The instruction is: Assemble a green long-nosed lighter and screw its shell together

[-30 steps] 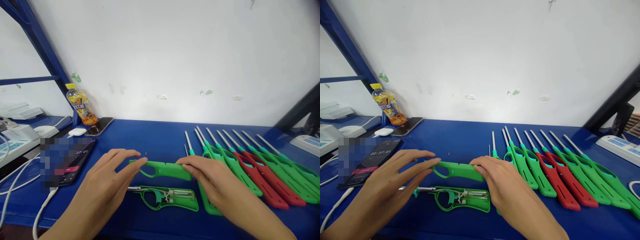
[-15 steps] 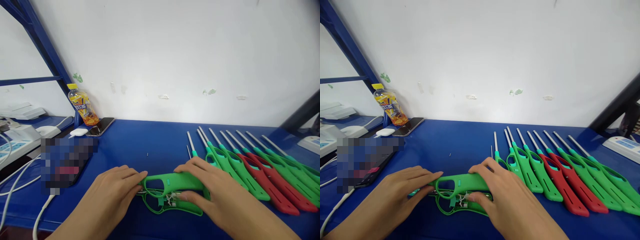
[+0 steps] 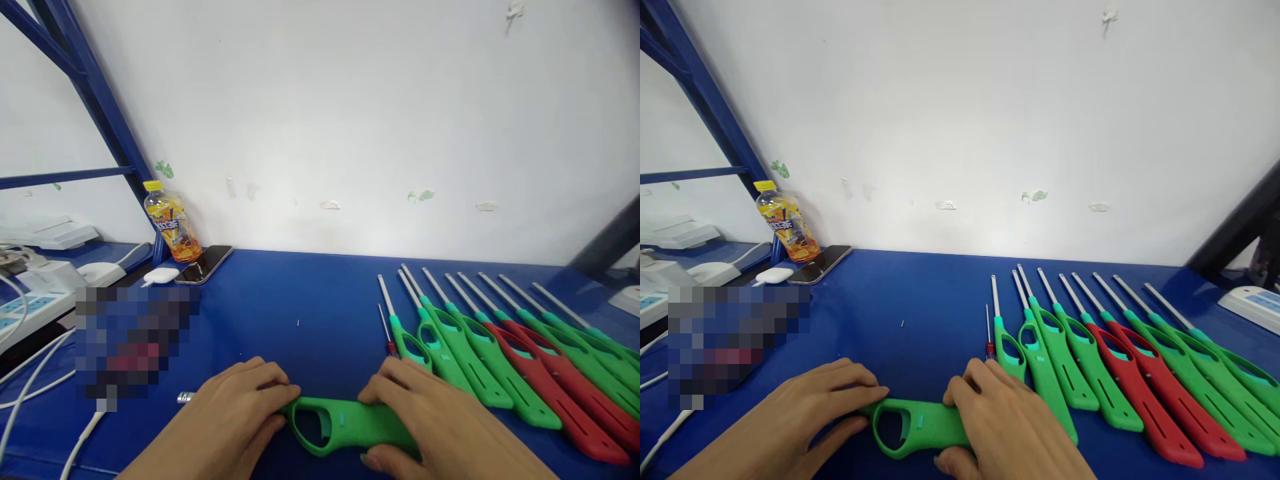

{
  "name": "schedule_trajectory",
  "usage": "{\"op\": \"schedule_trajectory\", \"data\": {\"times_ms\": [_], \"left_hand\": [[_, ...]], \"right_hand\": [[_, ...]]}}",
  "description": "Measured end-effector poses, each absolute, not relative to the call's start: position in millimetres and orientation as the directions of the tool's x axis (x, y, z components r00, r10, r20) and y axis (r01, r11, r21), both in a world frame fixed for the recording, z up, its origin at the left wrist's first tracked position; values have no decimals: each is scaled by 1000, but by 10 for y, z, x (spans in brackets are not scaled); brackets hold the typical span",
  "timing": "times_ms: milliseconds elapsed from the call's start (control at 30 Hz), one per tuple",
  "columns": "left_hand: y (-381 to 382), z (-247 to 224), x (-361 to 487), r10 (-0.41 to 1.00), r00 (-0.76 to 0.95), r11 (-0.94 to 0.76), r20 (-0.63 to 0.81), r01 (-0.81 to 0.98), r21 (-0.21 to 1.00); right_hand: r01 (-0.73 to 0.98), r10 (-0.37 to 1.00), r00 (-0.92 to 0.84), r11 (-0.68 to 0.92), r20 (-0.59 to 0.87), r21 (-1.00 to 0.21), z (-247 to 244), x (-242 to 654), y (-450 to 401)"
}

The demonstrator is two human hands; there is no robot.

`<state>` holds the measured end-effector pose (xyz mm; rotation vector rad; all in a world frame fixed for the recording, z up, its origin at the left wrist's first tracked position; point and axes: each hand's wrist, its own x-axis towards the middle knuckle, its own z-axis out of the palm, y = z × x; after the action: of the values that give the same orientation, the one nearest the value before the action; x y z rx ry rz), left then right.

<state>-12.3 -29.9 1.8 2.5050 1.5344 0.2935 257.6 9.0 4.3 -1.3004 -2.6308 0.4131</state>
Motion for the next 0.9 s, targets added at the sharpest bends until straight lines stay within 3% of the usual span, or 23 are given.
{"op": "schedule_trajectory", "data": {"times_ms": [100, 400, 633, 900], "left_hand": [[-291, 3, -137, 891, 454, -448, 34, 863, 235], [-256, 7, -132, 923, 385, -355, -12, 863, 361], [-274, 6, -110, 932, 361, -337, 23, 845, 415], [-280, 39, -82, 920, 387, -384, 56, 866, 320]], "right_hand": [[758, 802, -598, 571, 14, -316, 7, 2544, 127], [784, 820, -564, 496, -94, -373, 23, 2499, 80], [828, 851, -508, 439, -135, -350, 94, 2442, 119], [869, 903, -410, 344, -130, -356, -2, 2414, 91]]}}
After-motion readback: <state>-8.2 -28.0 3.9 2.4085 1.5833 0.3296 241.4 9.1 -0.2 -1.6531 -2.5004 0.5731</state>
